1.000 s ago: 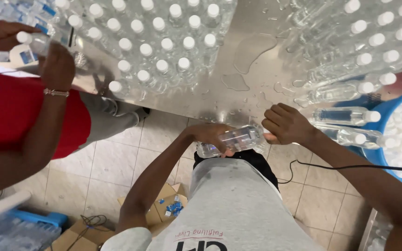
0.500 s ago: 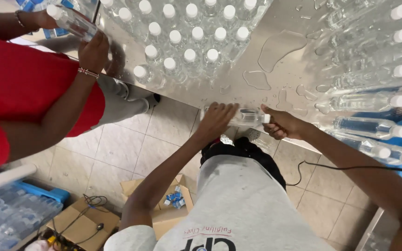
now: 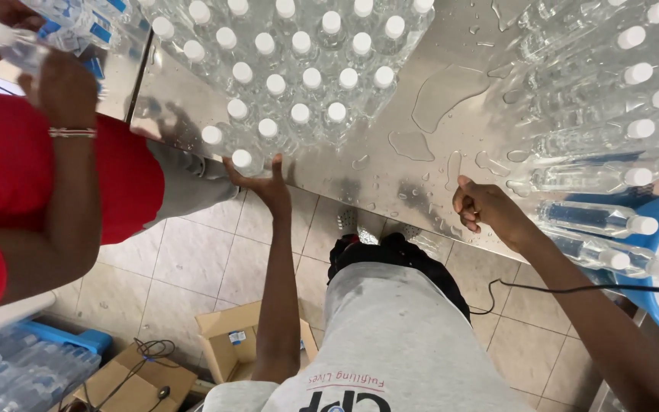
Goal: Organizing water bottles into a group on a table and manually placing caps on them.
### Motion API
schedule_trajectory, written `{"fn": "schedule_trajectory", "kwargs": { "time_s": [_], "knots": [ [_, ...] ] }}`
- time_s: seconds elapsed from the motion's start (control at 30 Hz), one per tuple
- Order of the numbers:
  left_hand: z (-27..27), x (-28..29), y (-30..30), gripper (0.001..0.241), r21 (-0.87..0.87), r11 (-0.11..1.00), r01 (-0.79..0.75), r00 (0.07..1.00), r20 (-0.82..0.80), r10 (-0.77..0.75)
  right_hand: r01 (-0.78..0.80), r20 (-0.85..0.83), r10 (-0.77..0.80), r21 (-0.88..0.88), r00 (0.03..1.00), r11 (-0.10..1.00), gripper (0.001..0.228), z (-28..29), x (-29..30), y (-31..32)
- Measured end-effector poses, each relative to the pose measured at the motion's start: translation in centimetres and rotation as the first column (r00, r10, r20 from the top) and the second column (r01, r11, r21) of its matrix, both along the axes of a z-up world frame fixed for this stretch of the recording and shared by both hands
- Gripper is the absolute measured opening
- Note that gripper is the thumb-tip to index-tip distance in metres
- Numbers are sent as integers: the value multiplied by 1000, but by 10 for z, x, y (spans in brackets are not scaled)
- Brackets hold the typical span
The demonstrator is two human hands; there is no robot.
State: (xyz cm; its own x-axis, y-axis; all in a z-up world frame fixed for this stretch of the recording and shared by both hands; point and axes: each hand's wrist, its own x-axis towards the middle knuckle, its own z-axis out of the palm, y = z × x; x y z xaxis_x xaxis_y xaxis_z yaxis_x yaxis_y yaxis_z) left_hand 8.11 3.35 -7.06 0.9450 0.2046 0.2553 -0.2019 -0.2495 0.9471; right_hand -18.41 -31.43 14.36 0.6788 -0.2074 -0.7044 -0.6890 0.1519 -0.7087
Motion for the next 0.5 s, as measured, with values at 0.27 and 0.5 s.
{"fn": "schedule_trajectory", "kwargs": {
  "time_s": [0.27,0.5],
  "knots": [
    [54,73,55,132,-3,915,403,835,-408,-369,55,1,-55,12,998,998,58,-28,-21,-5],
    [98,139,106,100,303,679,669,636,-707,-310,61,21,-62,38,998,997,51,-14,-6,13]
  ]
}}
